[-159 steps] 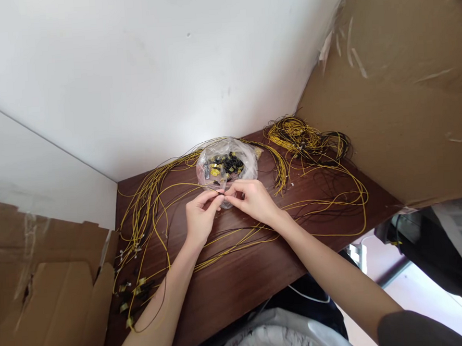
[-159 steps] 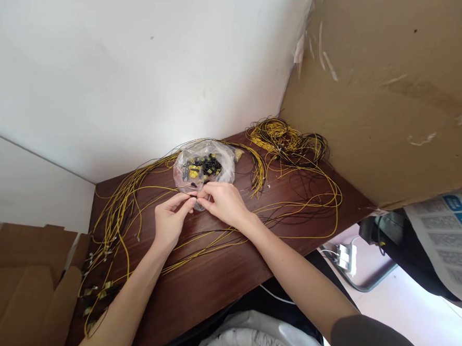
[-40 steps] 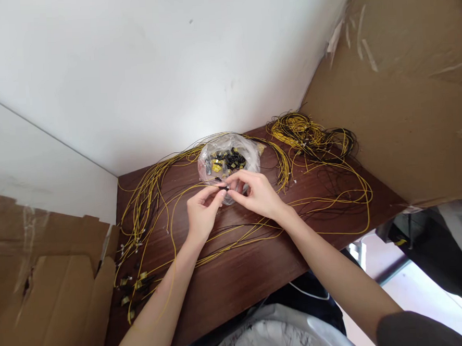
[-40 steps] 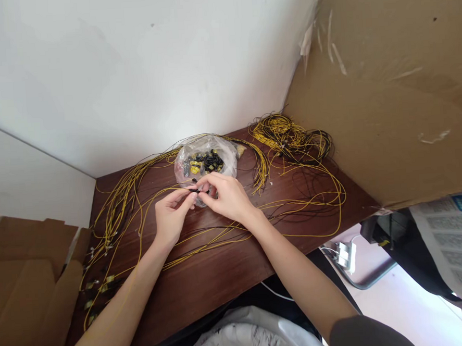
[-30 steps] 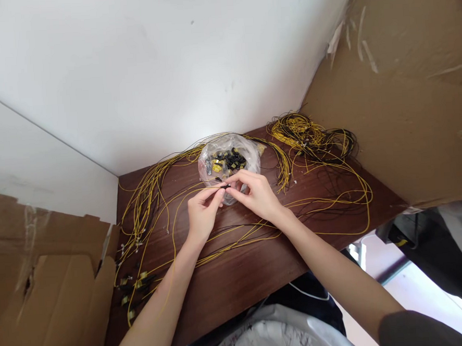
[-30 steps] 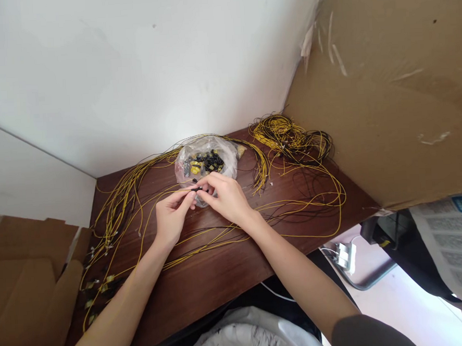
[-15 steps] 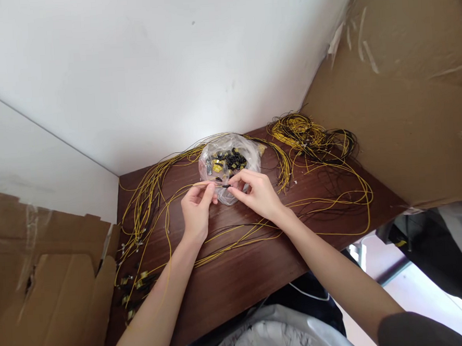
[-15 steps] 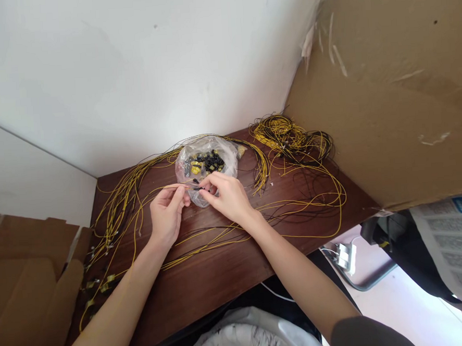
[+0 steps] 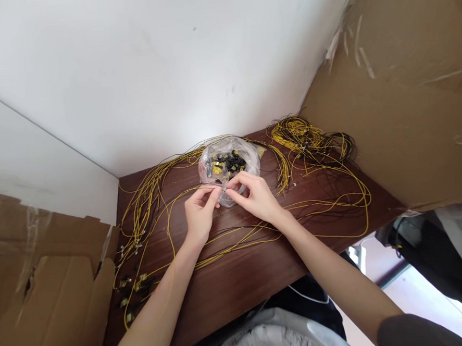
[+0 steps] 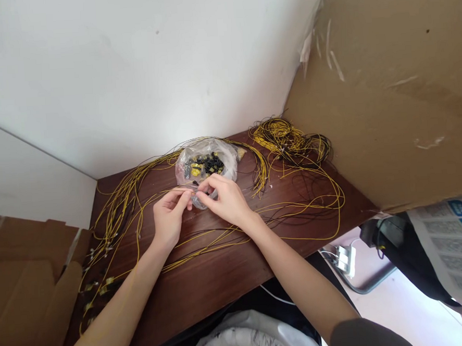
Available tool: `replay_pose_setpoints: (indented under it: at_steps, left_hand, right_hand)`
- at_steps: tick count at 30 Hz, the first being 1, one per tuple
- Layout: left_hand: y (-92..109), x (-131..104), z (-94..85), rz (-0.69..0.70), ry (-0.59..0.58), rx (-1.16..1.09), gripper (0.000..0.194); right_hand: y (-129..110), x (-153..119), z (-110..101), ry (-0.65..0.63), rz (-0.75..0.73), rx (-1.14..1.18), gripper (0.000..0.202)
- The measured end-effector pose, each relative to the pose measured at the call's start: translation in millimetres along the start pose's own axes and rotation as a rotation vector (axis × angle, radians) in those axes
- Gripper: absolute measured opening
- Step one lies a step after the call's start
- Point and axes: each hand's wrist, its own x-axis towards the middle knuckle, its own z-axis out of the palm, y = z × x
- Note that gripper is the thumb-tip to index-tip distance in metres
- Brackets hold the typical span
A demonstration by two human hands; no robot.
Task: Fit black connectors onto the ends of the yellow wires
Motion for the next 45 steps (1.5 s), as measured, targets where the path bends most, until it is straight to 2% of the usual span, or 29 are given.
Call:
replay_pose_setpoints:
  at_steps: [5,9,13,16,22,34,38,45]
  left_hand:
    - [0,-2,0.2,0.097,-0.041,0.106,0.011]
    - [2,-3,0.4,0.069,-0.05,0.135,0.011]
    - [5,-4,1.9,-0.017,-0.102,0.123,0.018]
    - [4,-4,2.1,-0.043,-0.127,0.124,0.023]
    - [0,-5,0.6,-0.018,-0.162,0.157,0.026]
    - [-2,-4,-0.6,0.022,-0.162,0.204,0.02]
    - [0,-5,0.3,0.041,-0.149,0.239,0.019]
    - [0,-4,0.6,0.017,-0.149,0.249,0.018]
  right_hand:
    - [0,1,1,-0.078,0.01,0.036,0.008]
    - [0,1,4,-0.106,0.02,0.116,0.008]
    - [5,1,8,-0.107,0.172,0.348,0.008]
    - [9,2,9,-0.108,0.316,0.549,0.017]
    - [8,5,7,-0.064,0.413,0.711,0.025]
    - [10,4,6,0.005,0.392,0.631,0.024]
    - [9,6,3,0.081,0.433,0.696,0.025]
    - [5,12,-10,0.258,0.529,0.952,0.022]
